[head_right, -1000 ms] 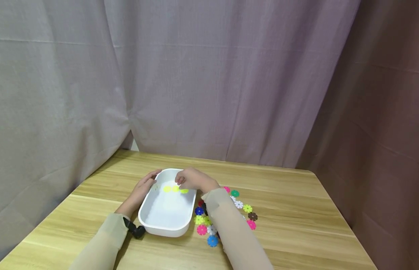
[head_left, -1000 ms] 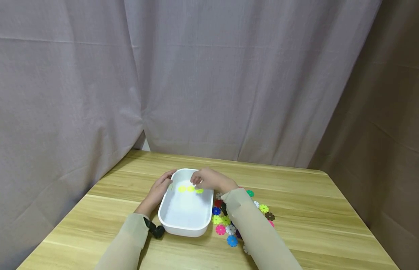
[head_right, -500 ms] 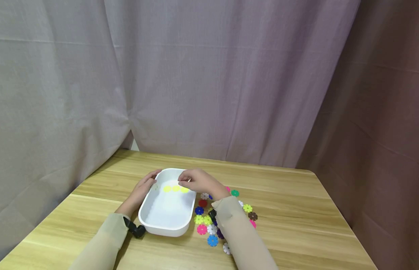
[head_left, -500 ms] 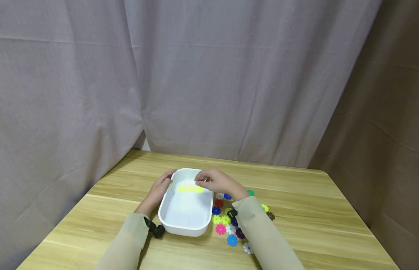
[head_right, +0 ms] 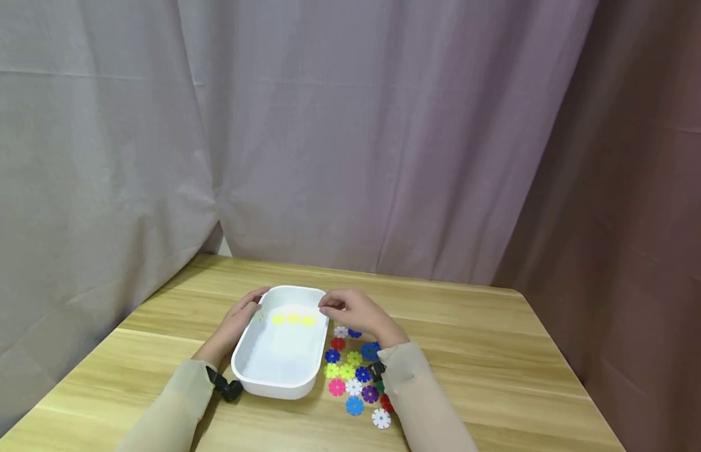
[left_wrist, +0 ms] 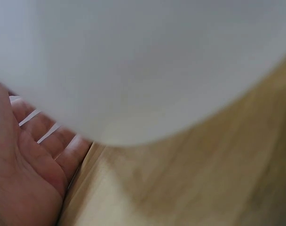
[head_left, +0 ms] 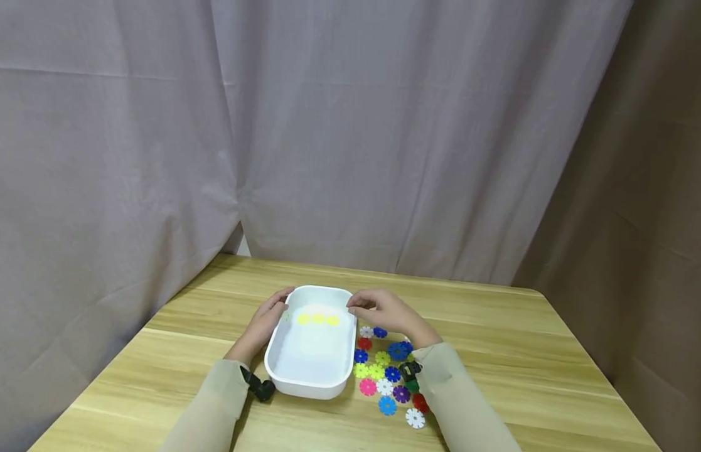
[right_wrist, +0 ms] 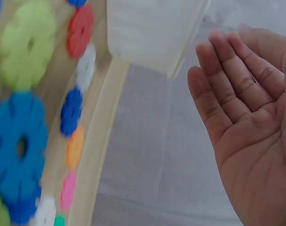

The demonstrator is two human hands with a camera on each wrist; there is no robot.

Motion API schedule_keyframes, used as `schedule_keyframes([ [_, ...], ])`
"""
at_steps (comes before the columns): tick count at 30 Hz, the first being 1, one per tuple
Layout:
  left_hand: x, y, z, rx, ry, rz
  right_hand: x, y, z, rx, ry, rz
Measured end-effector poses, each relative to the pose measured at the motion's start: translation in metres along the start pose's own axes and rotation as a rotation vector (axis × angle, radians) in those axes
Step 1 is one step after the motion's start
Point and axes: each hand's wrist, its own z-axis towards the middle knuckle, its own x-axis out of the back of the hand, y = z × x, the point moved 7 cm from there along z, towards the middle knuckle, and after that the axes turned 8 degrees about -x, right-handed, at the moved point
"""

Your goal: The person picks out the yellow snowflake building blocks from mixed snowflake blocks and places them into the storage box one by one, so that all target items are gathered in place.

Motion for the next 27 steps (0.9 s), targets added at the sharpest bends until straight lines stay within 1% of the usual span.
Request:
schedule_keyframes([
  [4,-0.001,-0.002,0.002,-0.004,0.006,-0.010,0.013,0.016,-0.010,-0.029,0.017,0.015],
  [9,-0.001,-0.001,0.003,-0.002,0.007,-0.007,0.030,0.036,-0.029,-0.087,0.024,0.063],
  [12,0.000,-0.001,0.003,0.008,0.008,-0.007,0.039,0.047,-0.041,-0.111,0.030,0.061],
  [19,0.000,0.001,0.005,0.017,0.012,0.004,0.057,0.070,-0.069,-0.202,0.049,0.016],
  [21,0.000,0.001,0.006,0.019,0.012,0.006,0.061,0.076,-0.075,-0.204,0.048,0.013],
  [24,-0.001,0.000,0.006,0.019,0.012,0.005,0.066,0.085,-0.085,-0.195,0.040,-0.025],
  [27,-0.001,0.000,0.007,0.013,0.012,-0.001,0.071,0.096,-0.095,-0.165,0.021,-0.069],
])
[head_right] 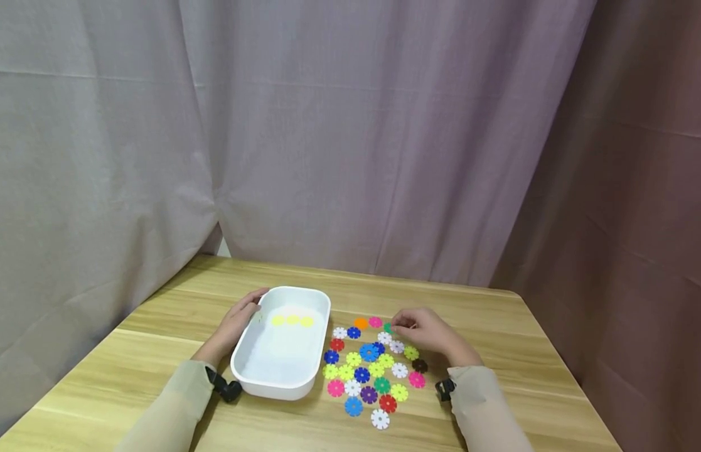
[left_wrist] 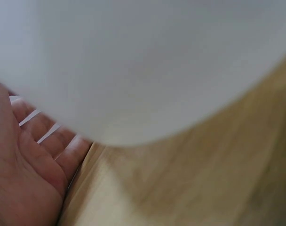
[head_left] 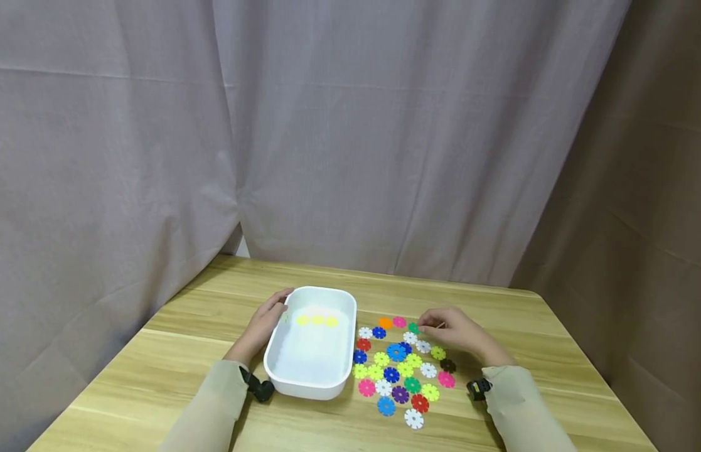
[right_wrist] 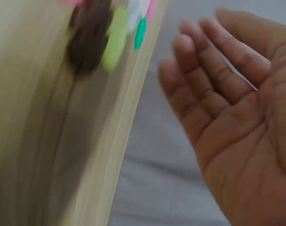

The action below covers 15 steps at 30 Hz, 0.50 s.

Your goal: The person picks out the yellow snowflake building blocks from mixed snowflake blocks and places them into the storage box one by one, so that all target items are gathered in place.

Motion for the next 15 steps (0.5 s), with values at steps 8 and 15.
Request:
schedule_keyframes([
  [8,0.000,-0.001,-0.001,-0.007,-0.004,0.033,0.005,0.033,-0.016,-0.001,-0.062,-0.043],
  [15,-0.001,0.002,-0.001,-0.005,0.002,0.033,0.003,0.045,-0.019,-0.099,-0.143,-0.002],
])
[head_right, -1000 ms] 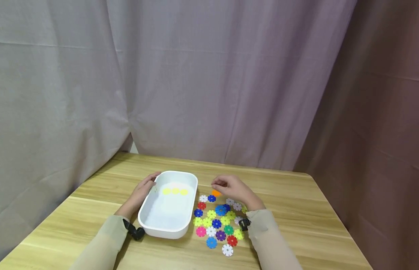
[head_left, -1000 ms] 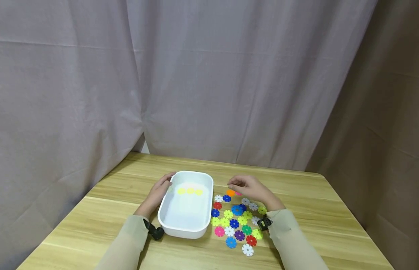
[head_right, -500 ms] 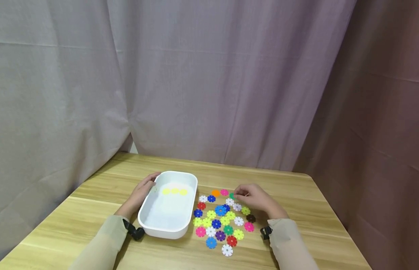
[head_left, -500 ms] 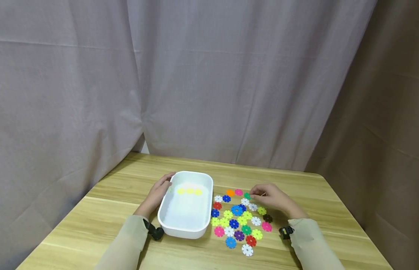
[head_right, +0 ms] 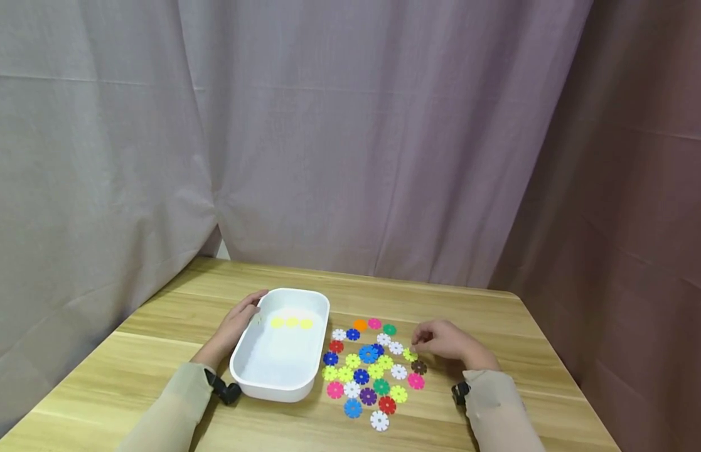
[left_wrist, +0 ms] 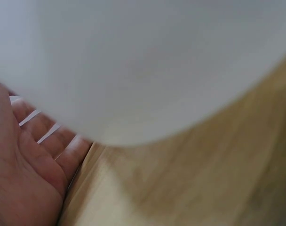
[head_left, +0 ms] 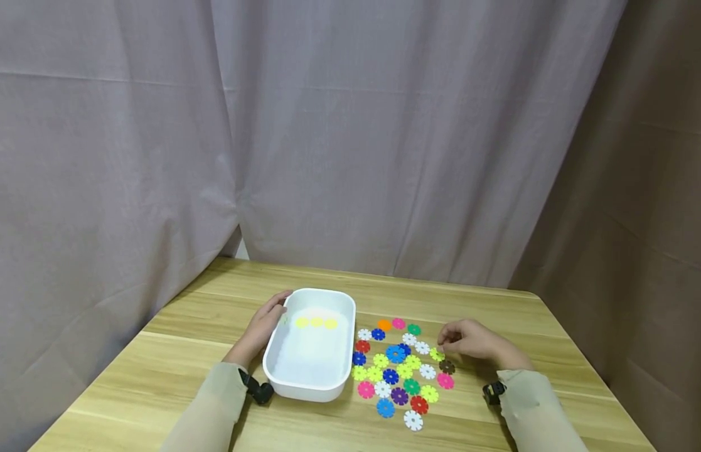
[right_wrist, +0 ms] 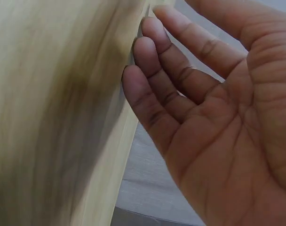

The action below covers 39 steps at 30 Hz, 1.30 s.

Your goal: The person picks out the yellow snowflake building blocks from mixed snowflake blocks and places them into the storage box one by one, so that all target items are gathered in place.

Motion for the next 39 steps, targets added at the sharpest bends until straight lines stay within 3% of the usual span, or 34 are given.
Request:
schedule_keyframes([
  [6,-0.001,0.000,0.000,-0.002,0.003,-0.015,-0.004,0.004,-0.001,-0.048,-0.040,0.021],
  [28,0.000,0.007,-0.003,-0.016,-0.006,-0.011,-0.009,-0.005,0.006,-0.031,-0.019,-0.013],
  [39,0.000,0.002,-0.001,-0.016,0.007,0.000,-0.007,-0.006,0.004,-0.016,0.004,0.008],
])
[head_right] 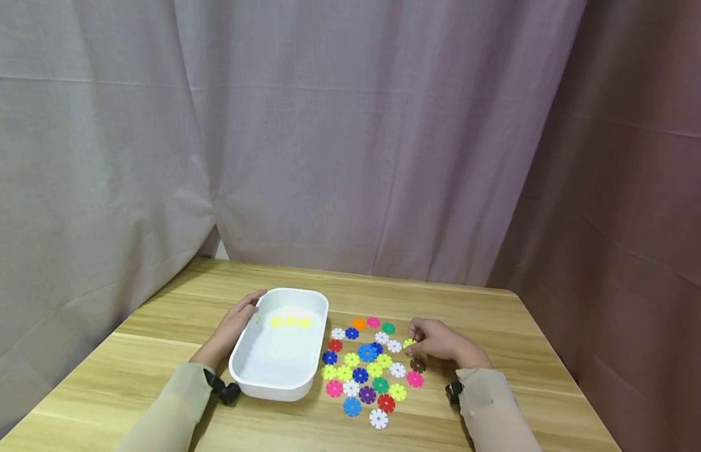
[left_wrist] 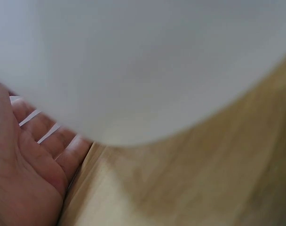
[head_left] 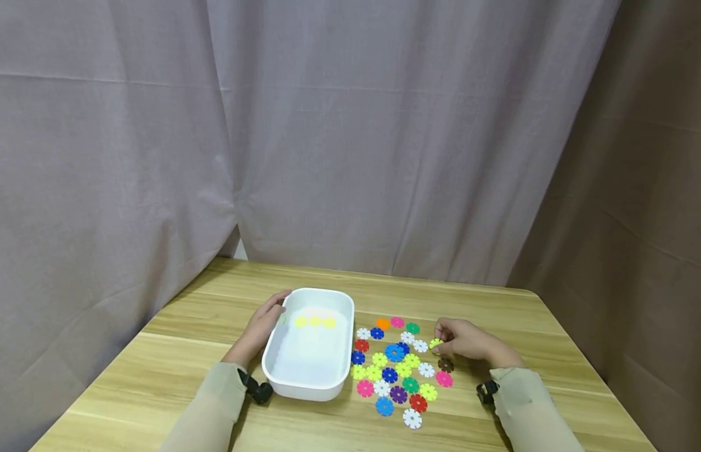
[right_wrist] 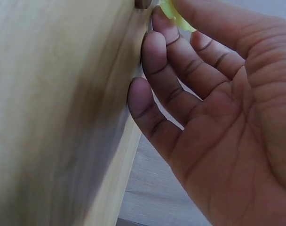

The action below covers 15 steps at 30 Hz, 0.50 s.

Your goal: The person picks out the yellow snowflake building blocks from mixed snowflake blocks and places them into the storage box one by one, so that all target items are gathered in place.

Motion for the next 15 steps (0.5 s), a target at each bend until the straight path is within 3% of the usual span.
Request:
schedule_keyframes([
  [15,0.0000,-0.0003,0.0004,-0.005,-0.012,0.022,0.0029,-0.0031,0.0017,0.052,0.052,-0.005],
])
